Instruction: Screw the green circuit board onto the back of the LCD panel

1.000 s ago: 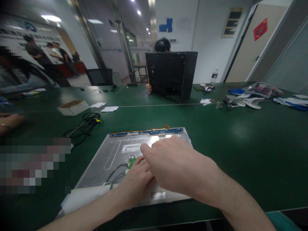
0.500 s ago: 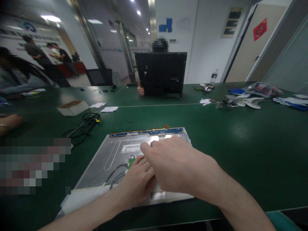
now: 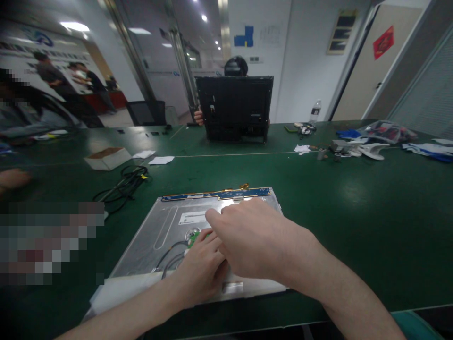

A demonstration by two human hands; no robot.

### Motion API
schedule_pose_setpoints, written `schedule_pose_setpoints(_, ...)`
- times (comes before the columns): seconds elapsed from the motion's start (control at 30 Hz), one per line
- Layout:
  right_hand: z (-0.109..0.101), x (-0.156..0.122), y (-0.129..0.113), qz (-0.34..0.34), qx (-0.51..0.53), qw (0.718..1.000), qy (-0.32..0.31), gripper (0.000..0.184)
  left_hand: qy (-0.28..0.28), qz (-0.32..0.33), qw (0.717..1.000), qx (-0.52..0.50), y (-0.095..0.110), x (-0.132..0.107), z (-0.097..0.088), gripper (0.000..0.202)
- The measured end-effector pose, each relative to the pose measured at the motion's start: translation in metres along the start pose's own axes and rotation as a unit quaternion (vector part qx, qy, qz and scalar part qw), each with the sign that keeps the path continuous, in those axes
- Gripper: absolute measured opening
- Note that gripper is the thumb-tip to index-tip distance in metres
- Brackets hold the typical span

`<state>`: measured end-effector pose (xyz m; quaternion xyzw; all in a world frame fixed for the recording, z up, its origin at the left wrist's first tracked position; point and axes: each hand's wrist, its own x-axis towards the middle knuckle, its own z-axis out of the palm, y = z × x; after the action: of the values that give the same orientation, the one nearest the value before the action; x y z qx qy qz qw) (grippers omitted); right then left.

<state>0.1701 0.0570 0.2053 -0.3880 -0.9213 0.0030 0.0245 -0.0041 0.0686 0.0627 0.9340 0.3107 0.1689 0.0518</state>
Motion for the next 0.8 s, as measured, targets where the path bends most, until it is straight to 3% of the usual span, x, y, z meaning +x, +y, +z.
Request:
schedule_pose_setpoints(0.27,-0.0008,-0.0001,0.0019,-0.004,0.003,1.000,-0.015,0.018,0.003,0.013,1.000,0.006,-0.0016,-0.0004,0.0021,0.020)
schedule_pose_setpoints(0.53,-0.0010,0.0059,0.0018,0.021,-0.037,0.999,0.003,0.006,-0.006,-0.001,1.000,-0.003,0.0022,0.0000,-0.0020,0.017)
schedule_pose_setpoints(0.8,-0.0025,-0.0002,0.0027,-0.004,0.005,1.000,0.001,0.011,-0.009,0.003,1.000,-0.002,0.0022,0.0001,-0.0024,0.018)
